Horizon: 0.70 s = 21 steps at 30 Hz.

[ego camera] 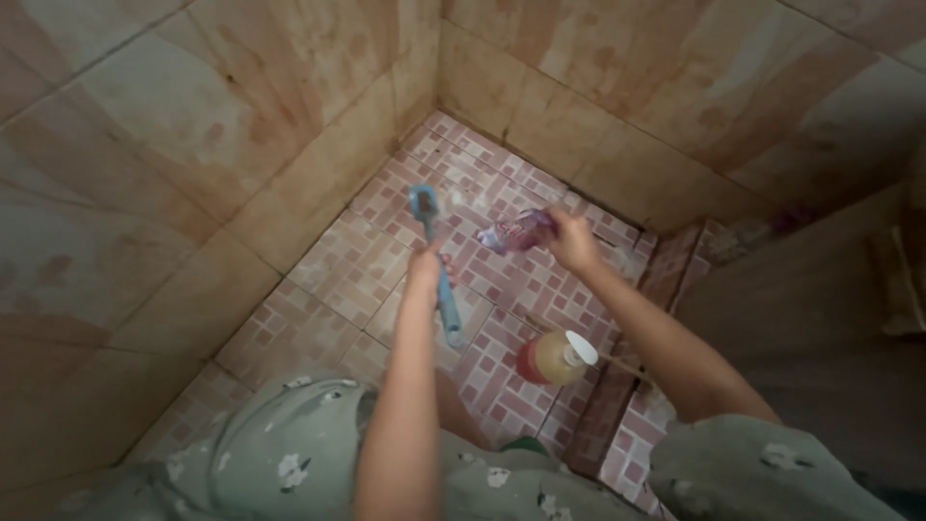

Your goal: Scrubbing the bathroom floor using a brush and cleaning solution.

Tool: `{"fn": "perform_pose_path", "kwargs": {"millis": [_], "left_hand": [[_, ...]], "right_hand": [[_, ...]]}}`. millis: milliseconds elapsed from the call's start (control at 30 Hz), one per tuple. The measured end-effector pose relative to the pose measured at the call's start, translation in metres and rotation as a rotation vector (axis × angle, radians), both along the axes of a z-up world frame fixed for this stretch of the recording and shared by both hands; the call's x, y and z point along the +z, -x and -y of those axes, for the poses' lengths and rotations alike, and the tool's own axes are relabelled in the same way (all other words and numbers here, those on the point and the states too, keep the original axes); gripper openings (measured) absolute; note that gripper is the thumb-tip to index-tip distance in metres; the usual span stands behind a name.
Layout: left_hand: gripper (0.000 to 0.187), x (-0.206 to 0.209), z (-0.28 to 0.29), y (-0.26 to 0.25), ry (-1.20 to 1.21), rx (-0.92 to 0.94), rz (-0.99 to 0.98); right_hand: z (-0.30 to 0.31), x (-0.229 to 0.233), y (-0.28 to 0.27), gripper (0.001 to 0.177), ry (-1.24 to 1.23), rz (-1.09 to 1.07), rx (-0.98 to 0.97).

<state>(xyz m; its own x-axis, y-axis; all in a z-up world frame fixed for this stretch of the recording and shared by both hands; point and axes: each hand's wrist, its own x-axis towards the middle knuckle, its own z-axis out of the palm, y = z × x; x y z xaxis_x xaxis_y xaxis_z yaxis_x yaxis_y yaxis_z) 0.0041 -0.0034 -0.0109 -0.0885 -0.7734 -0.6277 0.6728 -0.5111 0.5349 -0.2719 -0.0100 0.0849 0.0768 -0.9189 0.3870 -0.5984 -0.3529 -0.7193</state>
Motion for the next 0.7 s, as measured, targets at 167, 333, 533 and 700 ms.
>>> {"fn": "perform_pose_path", "kwargs": {"millis": [167,333,533,700], "left_hand": [[0.015,0.023,-0.009,0.0,0.027,-0.025,0.047],[0.019,0.0,-0.008,0.013,0.009,-0.087,-0.014],[0.027,-0.012,-0.006,0.016,0.011,-0.088,-0.02],[0.025,0.0,-0.003,0.015,0.01,-0.078,0.011]], "right_hand": [[-0.01,-0.017,0.024,0.021,-0.02,-0.176,-0.092],[-0.02,-0.021,0.055,0.023,-0.009,-0.189,-0.253],[-0.035,-0.005,0.082,0.022,0.056,-0.185,-0.41],[-0.015,-0.015,0.101,0.021,0.129,-0.194,-0.526]]}}
